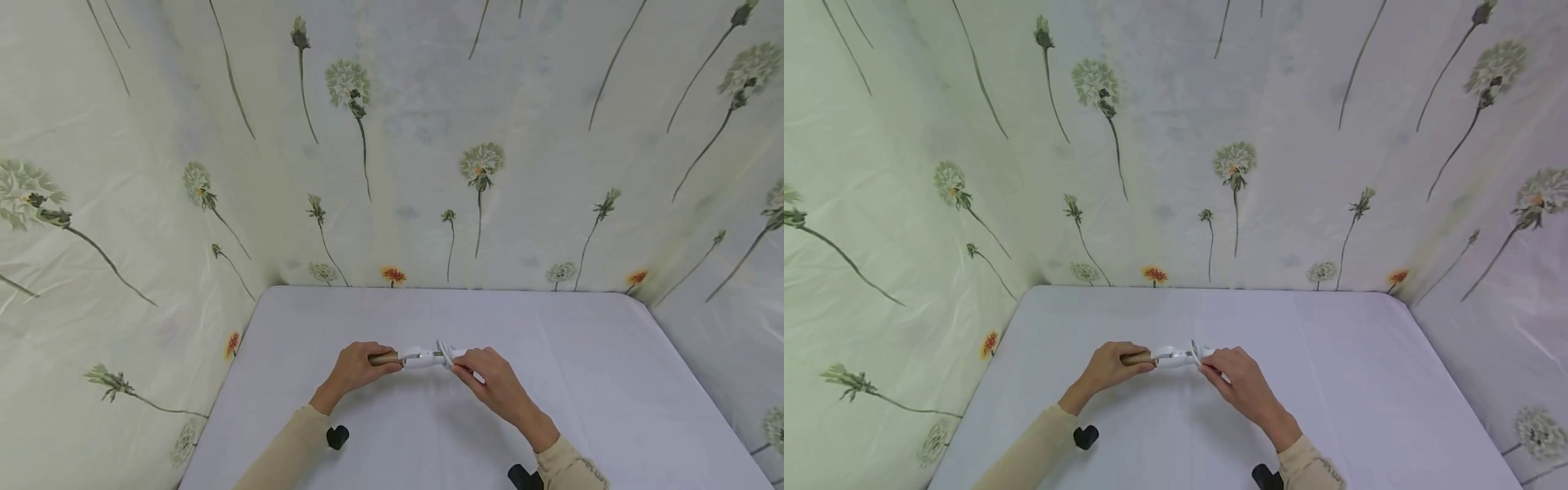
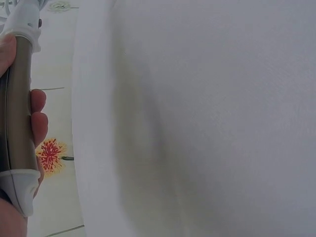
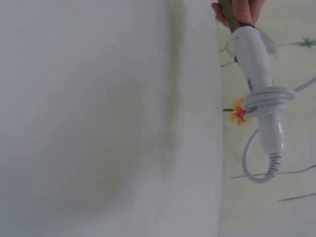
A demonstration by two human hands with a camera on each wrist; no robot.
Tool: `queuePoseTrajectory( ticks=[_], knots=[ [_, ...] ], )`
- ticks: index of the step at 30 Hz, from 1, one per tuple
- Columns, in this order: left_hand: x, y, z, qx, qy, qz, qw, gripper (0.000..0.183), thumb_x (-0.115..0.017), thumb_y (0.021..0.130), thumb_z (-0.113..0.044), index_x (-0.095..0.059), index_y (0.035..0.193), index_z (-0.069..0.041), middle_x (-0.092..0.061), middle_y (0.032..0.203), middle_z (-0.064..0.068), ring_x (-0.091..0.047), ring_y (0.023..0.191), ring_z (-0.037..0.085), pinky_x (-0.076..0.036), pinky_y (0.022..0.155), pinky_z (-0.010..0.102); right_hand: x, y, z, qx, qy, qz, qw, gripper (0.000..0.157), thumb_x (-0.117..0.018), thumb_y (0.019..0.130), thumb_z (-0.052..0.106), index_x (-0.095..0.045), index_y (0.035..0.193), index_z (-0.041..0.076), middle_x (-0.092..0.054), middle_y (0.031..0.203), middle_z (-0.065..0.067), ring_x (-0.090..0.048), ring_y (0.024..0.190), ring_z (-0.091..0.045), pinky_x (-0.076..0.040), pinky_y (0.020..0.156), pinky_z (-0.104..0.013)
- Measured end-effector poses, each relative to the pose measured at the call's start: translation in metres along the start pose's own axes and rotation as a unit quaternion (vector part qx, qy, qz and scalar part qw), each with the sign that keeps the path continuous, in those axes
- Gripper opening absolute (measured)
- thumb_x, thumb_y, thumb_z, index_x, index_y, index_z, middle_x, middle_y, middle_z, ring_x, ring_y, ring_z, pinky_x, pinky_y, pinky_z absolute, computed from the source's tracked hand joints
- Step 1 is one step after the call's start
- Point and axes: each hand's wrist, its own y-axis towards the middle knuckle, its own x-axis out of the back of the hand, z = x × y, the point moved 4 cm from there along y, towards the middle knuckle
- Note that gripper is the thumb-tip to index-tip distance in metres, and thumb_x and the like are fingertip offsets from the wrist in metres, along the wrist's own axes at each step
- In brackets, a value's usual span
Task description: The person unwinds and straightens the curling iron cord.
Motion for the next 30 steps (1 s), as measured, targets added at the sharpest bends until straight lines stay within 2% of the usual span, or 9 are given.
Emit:
queuePoseTrajectory(
  ticks=[5, 15, 20, 23, 30],
  knots=[
    [0.001, 0.002, 0.0, -0.016, -0.008, -0.002, 0.9998, 0.047, -0.065, 0.077, -0.061, -0.072, 0.109, -0.026, -0.069, 0.086, -0.014, -0.051, 0.066, 0.0, -0.04, 0.06, 0.018, 0.003, 0.005, -0.004, 0.004, -0.009, 0.003, 1.0, 0.019, -0.077, 0.076, 0.009, -0.071, 0.093, 0.012, -0.06, 0.077, 0.014, -0.046, 0.064, -0.003, -0.031, 0.069, -0.015],
    [0.005, 0.002, -0.004, -0.103, -0.01, -0.042, 0.9937, 0.037, -0.073, 0.078, -0.047, -0.075, 0.101, -0.019, -0.072, 0.079, -0.011, -0.049, 0.056, -0.003, -0.039, 0.054, 0.014, 0.01, 0.014, -0.014, 0.039, -0.029, -0.012, 0.999, 0.029, -0.081, 0.065, 0.001, -0.072, 0.091, 0.012, -0.06, 0.075, 0.012, -0.046, 0.065, 0.0, -0.034, 0.067, -0.018],
    [0.008, 0.0, -0.006, -0.127, 0.008, -0.064, 0.9899, 0.033, -0.074, 0.077, -0.045, -0.076, 0.099, -0.021, -0.072, 0.077, -0.013, -0.049, 0.056, -0.005, -0.037, 0.062, 0.018, 0.011, 0.018, -0.019, 0.033, -0.032, 0.001, 0.999, 0.026, -0.08, 0.068, 0.004, -0.072, 0.091, 0.012, -0.061, 0.076, 0.011, -0.046, 0.066, -0.002, -0.035, 0.066, -0.02],
    [0.008, 0.0, -0.006, -0.119, 0.024, -0.06, 0.9907, 0.033, -0.073, 0.078, -0.048, -0.075, 0.1, -0.024, -0.071, 0.079, -0.015, -0.05, 0.059, -0.005, -0.032, 0.068, 0.023, 0.011, 0.02, -0.023, 0.024, -0.033, 0.011, 0.999, 0.02, -0.079, 0.073, 0.009, -0.072, 0.091, 0.013, -0.062, 0.077, 0.01, -0.046, 0.066, -0.003, -0.035, 0.065, -0.021],
    [0.006, -0.002, -0.002, -0.078, 0.033, -0.03, 0.9959, 0.039, -0.069, 0.078, -0.055, -0.074, 0.104, -0.026, -0.071, 0.084, -0.016, -0.054, 0.068, -0.004, -0.024, 0.075, 0.029, 0.012, 0.02, -0.031, 0.002, -0.029, 0.029, 0.999, 0.019, -0.077, 0.074, 0.008, -0.073, 0.092, 0.013, -0.063, 0.078, 0.01, -0.05, 0.068, -0.003, -0.039, 0.068, -0.019]
  ],
)
